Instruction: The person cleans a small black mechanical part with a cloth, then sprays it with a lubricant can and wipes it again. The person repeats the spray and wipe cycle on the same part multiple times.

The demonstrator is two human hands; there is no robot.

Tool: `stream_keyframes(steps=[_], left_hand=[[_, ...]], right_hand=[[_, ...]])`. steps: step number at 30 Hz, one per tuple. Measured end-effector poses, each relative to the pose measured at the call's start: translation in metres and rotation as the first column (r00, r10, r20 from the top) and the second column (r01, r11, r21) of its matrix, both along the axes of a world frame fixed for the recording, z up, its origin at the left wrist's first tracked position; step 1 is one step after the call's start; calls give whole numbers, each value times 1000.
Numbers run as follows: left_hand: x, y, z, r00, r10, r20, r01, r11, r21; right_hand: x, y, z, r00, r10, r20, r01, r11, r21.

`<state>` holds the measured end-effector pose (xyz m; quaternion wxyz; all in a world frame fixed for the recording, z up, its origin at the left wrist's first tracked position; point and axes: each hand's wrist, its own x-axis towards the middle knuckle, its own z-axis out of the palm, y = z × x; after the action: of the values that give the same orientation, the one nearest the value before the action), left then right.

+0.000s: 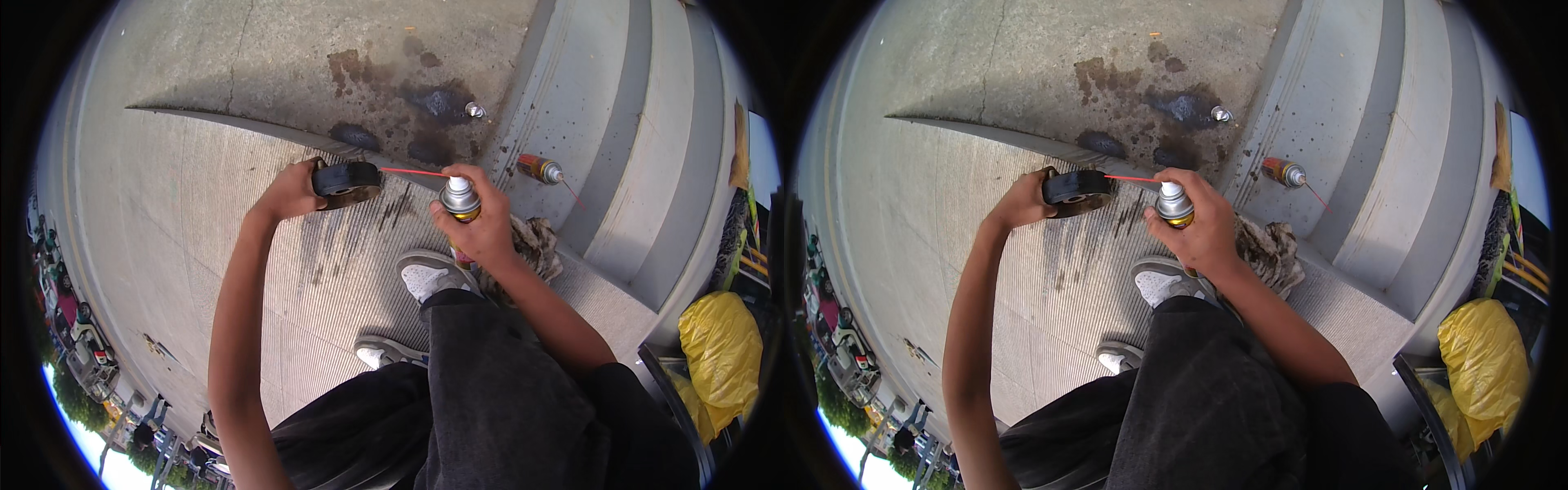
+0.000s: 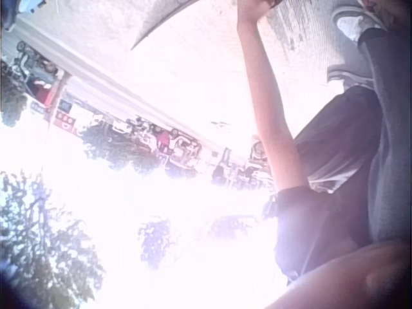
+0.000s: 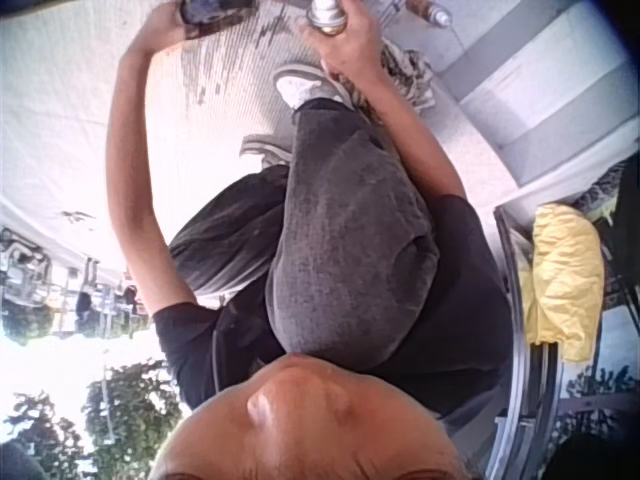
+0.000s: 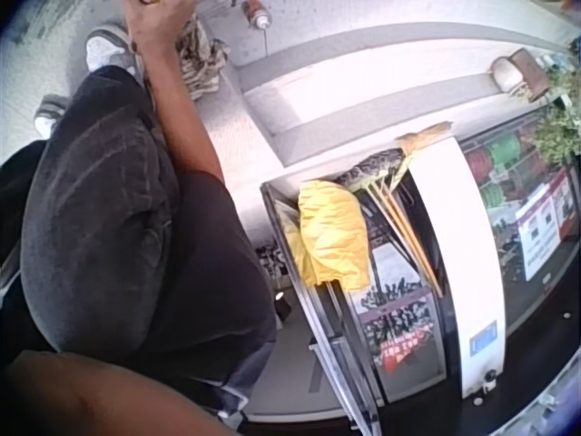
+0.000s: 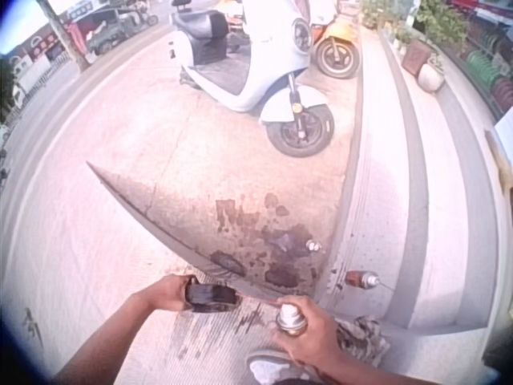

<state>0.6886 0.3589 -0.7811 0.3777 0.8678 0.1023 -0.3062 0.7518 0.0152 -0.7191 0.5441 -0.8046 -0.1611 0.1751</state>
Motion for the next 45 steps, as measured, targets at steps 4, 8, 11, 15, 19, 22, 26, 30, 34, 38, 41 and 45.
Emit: stream_keyframes(steps=[4,8,11,15,19,22,26,30,34,38,41,45], left_hand=[[-7,0,-8,872,392,-293,-454,871,-186],[-29,-21,-18,614,633,-471,-782,571,-251],[-47,-49,-29,370,688,-624,-915,152,-374],[-31,-100,-20,92,667,-740,-870,-307,-386],[-41,-118,-26,7,670,-742,-811,-430,-396],[-50,-119,-37,16,610,-793,-786,-482,-387],[-51,-125,-39,5,628,-778,-775,-489,-399],[-65,-111,-56,20,594,-804,-769,-505,-392],[-46,-117,-31,19,600,-800,-799,-472,-373],[-53,-99,-43,43,549,-835,-782,-502,-370],[-42,-111,-36,-1,531,-847,-783,-527,-330],[-46,-105,-55,-68,478,-876,-734,-619,-280]], right_hand=[[4,7,-2,995,-32,94,29,999,27],[5,18,6,971,28,239,-8,997,-82],[2,32,4,960,50,274,-10,989,-145],[2,41,-10,941,76,329,-3,976,-218],[-4,48,-17,936,102,336,-17,969,-248],[-9,57,-16,930,86,358,-10,978,-210],[-6,49,-23,916,88,392,14,968,-251],[-18,68,-4,908,157,389,-76,973,-217],[-2,68,-17,898,117,425,-7,968,-252],[-3,82,-10,890,122,440,-24,975,-221],[2,77,-20,887,102,450,15,969,-249],[-10,83,-10,896,137,422,-48,976,-214]])
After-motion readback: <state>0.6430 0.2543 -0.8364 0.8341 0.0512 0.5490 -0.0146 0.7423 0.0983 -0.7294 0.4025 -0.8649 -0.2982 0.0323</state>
